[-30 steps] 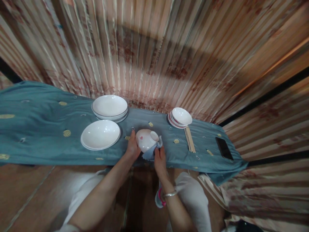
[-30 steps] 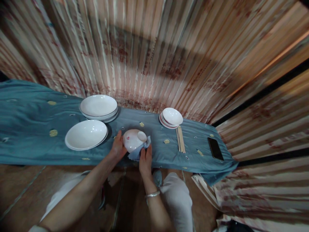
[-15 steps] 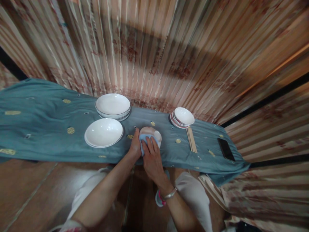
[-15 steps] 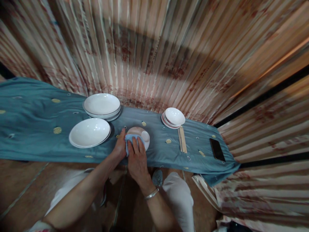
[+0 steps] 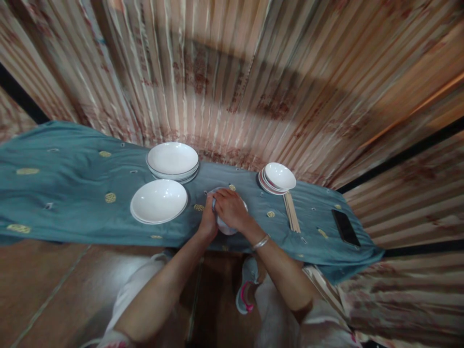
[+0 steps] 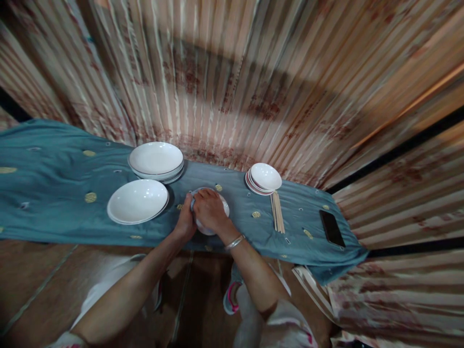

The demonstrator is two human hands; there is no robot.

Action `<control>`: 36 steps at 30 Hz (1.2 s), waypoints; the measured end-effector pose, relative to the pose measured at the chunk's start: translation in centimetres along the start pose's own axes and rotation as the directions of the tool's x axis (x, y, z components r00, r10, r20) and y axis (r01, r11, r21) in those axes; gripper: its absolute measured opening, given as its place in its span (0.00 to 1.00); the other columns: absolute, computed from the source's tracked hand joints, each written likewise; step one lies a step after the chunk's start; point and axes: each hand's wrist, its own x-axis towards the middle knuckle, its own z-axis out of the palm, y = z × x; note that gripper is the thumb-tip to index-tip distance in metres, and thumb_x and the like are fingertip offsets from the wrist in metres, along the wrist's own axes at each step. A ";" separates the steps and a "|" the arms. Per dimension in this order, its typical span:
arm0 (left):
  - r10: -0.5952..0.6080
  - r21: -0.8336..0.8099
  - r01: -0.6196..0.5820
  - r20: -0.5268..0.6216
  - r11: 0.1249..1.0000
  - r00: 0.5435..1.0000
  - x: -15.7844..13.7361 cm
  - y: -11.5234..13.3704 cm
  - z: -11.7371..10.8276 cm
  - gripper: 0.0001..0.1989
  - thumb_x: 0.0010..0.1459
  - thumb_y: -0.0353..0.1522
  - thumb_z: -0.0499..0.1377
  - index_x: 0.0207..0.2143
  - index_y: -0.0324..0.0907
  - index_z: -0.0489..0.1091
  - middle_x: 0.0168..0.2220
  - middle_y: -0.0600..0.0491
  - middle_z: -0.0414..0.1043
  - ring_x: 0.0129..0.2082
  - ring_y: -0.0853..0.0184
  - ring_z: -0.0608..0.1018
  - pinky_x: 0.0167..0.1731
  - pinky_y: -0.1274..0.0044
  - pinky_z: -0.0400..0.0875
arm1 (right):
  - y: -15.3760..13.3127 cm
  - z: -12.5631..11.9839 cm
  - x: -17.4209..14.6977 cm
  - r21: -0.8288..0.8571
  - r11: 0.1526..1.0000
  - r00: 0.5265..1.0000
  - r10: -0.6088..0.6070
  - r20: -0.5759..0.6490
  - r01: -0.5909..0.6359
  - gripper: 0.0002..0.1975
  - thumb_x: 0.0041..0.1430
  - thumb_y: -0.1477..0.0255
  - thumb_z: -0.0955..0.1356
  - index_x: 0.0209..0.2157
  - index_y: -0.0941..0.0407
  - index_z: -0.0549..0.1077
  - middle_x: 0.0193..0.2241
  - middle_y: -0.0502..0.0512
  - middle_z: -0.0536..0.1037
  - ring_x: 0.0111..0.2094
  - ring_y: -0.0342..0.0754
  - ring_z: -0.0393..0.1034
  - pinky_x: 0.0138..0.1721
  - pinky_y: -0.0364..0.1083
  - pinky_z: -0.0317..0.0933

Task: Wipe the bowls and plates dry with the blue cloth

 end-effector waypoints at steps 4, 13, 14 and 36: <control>-0.053 0.010 0.054 -0.073 0.999 0.996 -0.3 0.5 0.8 0.20 0.68 0.37 0.47 0.36 0.37 0.75 0.35 0.48 0.80 0.45 0.64 0.80 0.53 0.72 0.69 | 1.7 -0.2 1.2 0.094 0.994 0.996 0.040 0.074 -0.047 0.14 0.67 0.76 0.59 0.40 0.60 0.76 0.42 0.61 0.79 0.45 0.50 0.71 0.52 0.47 0.60; -0.238 0.069 0.247 -0.113 0.967 0.965 -1.1 1.6 1.7 0.29 0.69 0.42 0.42 0.39 0.32 0.78 0.28 0.43 0.80 0.35 0.58 0.83 0.39 0.72 0.76 | 8.1 1.9 1.6 0.663 0.649 0.918 0.362 0.164 -0.374 0.12 0.60 0.73 0.62 0.24 0.57 0.72 0.25 0.49 0.75 0.30 0.45 0.66 0.37 0.43 0.58; -0.241 0.066 0.249 -0.112 0.966 0.964 -1.2 1.7 1.8 0.29 0.69 0.42 0.42 0.41 0.32 0.78 0.28 0.44 0.80 0.35 0.58 0.83 0.39 0.72 0.76 | 8.6 2.2 1.3 0.705 0.595 0.905 0.390 0.167 -0.387 0.12 0.60 0.72 0.62 0.23 0.56 0.71 0.23 0.48 0.74 0.29 0.45 0.65 0.36 0.43 0.59; -0.263 -0.051 0.258 -0.133 0.965 0.956 -0.5 1.9 1.7 0.30 0.68 0.44 0.44 0.54 0.29 0.71 0.37 0.41 0.81 0.37 0.58 0.83 0.47 0.68 0.75 | 4.6 9.1 -8.0 0.921 0.264 0.594 0.803 -0.046 -0.286 0.24 0.61 0.61 0.58 0.49 0.59 0.74 0.49 0.61 0.78 0.52 0.53 0.71 0.59 0.53 0.58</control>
